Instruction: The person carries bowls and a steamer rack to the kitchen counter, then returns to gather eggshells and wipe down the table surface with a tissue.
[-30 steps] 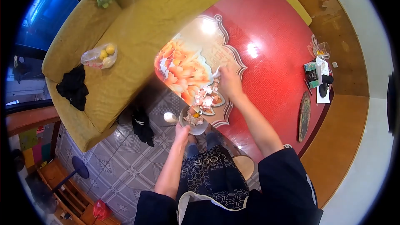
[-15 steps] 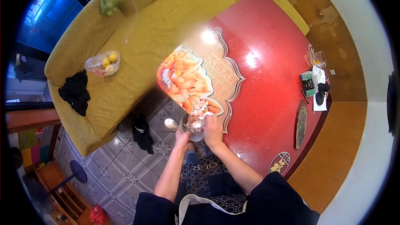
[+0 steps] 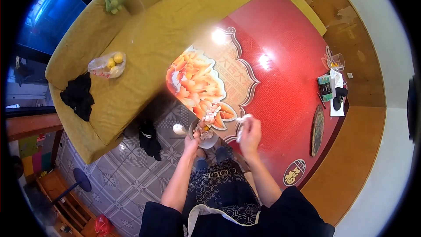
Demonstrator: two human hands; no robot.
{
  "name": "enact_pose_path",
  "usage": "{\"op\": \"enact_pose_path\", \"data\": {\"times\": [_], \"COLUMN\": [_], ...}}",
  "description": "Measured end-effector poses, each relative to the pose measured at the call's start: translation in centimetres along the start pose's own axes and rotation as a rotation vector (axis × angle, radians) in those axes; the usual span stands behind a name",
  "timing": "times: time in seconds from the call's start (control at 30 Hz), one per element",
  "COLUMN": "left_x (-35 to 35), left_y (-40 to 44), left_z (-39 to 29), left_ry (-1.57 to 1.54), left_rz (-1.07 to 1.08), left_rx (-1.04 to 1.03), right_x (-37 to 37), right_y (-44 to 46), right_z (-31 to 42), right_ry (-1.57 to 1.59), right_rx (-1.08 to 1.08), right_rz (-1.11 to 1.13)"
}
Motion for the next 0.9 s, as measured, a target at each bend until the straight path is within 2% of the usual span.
{"op": "enact_pose_path", "data": {"times": [0.03, 0.07, 0.13, 0.23, 0.27, 0.37, 0.47, 0.53, 0.57, 0.63, 0.67, 0.73, 0.83, 0.9], "left_x": [0.0, -0.1, -0.2, -0.5, -0.5, -0.6, 0.1, 0.6, 0.6, 0.6, 0.4, -0.1, 0.0, -0.1], "left_y": [0.0, 0.0, -0.1, -0.1, -0.2, -0.1, 0.5, 1.2, 1.3, 1.3, 1.1, 0.7, 1.5, 1.2], "left_z": [0.0, -0.1, -0.1, -0.3, -0.2, -0.4, 0.0, 0.6, 0.5, 0.5, 0.2, -0.3, 0.3, -0.2], "left_ry": [0.007, 0.015, 0.009, 0.008, 0.013, 0.021, 0.022, 0.043, 0.048, 0.053, 0.052, -0.030, -0.026, 0.016], "left_rz": [-0.006, -0.010, -0.004, 0.017, 0.032, 0.024, 0.004, -0.006, -0.009, -0.014, -0.013, -0.001, 0.026, 0.021], "left_rx": [-0.007, -0.015, -0.001, 0.012, 0.013, 0.036, 0.033, 0.027, 0.020, 0.021, 0.024, 0.019, -0.019, -0.011], "right_x": [0.2, 0.6, -0.7, -2.7, -3.6, -6.6, -9.0, -10.6, -10.8, -11.8, -11.7, -11.6, -11.2, -11.2], "right_y": [0.5, 1.0, 0.8, 1.3, 1.7, 3.8, 6.9, 8.8, 9.3, 9.6, 9.4, 8.4, 6.2, 4.8], "right_z": [-2.4, -3.5, -4.4, -3.4, -2.6, -2.1, -0.7, 0.4, 0.8, 1.9, 2.1, 3.0, 4.0, 4.2], "right_ry": [-0.068, -0.119, -0.309, -0.251, -0.338, -0.278, -0.246, -0.202, -0.200, -0.166, -0.167, -0.079, -0.013, -0.001], "right_rx": [-0.003, -0.088, -0.076, -0.144, -0.098, -0.062, -0.003, 0.221, 0.219, 0.353, 0.352, 0.545, 0.670, 0.680], "right_rz": [-0.044, 0.017, -0.007, -0.081, -0.050, -0.057, 0.047, 0.153, 0.156, 0.400, 0.401, 0.518, 0.567, 0.601]}}
Point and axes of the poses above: each hand's wrist, its own y-axis towards the middle knuckle, its own x-axis out of the back of the hand, z = x × y, the point moved 3 cm from there along y, towards the middle knuckle, and after that the axes turned 9 degrees about x, right-handed, at the moved point
